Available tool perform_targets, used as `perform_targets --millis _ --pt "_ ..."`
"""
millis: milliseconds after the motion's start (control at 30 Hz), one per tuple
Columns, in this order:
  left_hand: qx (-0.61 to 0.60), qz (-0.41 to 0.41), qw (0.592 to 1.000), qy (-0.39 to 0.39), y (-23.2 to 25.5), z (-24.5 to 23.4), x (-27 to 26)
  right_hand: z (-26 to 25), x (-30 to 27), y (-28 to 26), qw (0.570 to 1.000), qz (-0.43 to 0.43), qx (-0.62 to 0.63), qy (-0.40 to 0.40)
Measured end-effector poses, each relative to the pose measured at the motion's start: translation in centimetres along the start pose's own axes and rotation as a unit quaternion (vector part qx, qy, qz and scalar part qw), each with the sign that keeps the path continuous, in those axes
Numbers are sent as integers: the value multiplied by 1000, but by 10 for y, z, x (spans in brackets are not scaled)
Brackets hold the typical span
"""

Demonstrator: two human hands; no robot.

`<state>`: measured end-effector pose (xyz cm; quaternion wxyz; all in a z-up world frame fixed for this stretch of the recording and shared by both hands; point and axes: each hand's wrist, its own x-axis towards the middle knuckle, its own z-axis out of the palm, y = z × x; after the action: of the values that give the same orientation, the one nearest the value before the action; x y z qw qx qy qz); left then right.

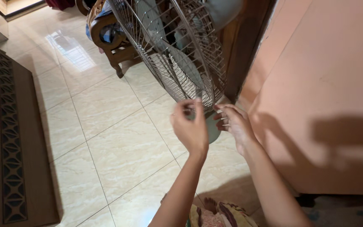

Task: The person assembles a standing electric fan by hand. They attach the front wire cage to the fan head, align the clips, and secure the cage by tightening the central knob. The person repeatedly checks the fit and adjusts the cage position throughout the process.

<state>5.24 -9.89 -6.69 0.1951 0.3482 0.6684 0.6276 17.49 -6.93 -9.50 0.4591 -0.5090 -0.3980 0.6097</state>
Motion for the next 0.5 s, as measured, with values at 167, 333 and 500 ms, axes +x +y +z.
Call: perform_targets --millis 167,333,500 --pt "138 94 981 -100 23 10 -8 -14 15 -2 996 -81 -33 15" --pt "244 136 956 -87 40 22 3 -26 40 -18 971 -172 -167 19" --pt "301 173 934 -79 34 22 10 -19 50 -23 927 -259 -264 -68"
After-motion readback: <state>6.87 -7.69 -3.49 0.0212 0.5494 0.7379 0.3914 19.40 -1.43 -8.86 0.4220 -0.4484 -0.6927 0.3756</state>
